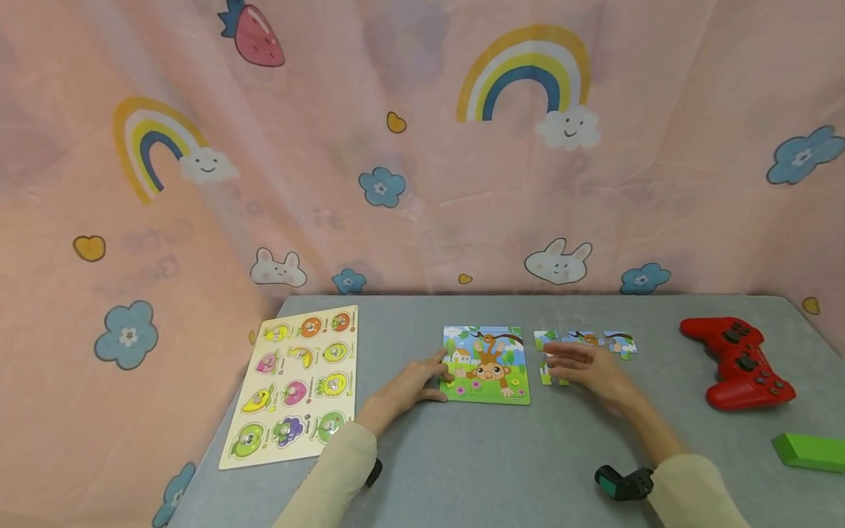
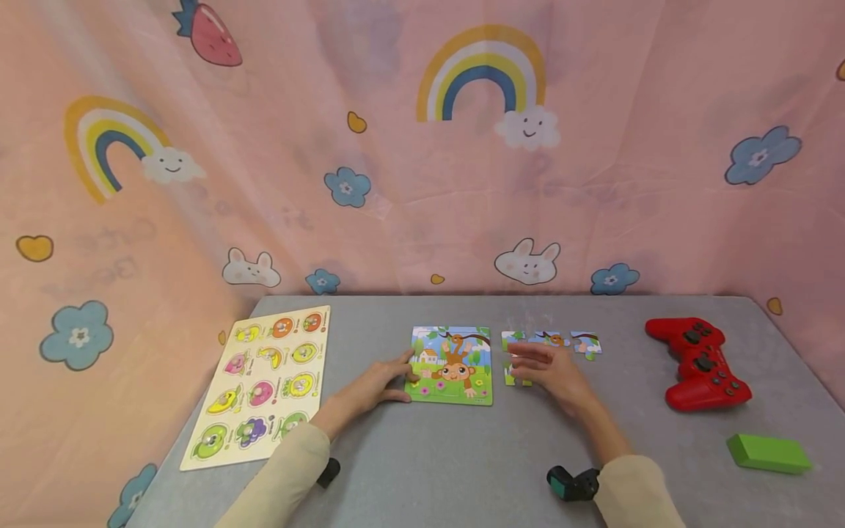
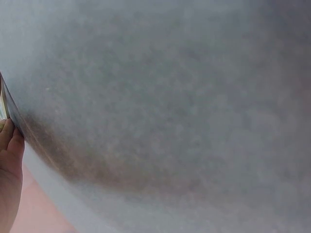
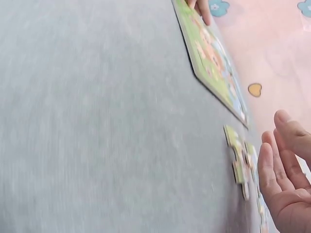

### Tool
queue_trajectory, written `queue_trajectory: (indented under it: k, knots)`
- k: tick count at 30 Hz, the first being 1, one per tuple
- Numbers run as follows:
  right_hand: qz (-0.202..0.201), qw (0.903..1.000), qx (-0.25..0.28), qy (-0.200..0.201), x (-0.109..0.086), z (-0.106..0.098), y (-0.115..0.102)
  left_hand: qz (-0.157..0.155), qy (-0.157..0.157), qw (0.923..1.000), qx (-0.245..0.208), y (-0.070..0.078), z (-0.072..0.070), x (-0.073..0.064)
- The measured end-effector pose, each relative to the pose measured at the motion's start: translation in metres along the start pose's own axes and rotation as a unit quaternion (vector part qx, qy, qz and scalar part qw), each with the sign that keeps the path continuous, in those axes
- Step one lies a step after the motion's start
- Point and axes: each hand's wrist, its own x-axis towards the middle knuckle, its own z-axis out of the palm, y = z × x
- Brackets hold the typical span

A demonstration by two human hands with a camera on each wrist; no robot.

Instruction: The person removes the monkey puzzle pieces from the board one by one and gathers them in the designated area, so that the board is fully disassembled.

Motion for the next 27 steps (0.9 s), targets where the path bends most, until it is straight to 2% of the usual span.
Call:
queue_trajectory:
  k: [14,21,27]
  knots:
    - [-0.015,0.9990,0.035,-0.022,0.013,0.022,0.002,-0.003,-0.001,1.0000,-0.005,0.002,-0.001,0.000]
    - [-0.002,0.9980,0.060,-0.018,0.020,0.034,0.001,0.003,0.001,1.0000,-0.009,0.002,-0.001,0.000]
    - [-0.004,0.9969,0.069,-0.036,0.027,0.043,-0.002,0.002,-0.001,1.0000,-0.007,0.001,-0.001,0.000]
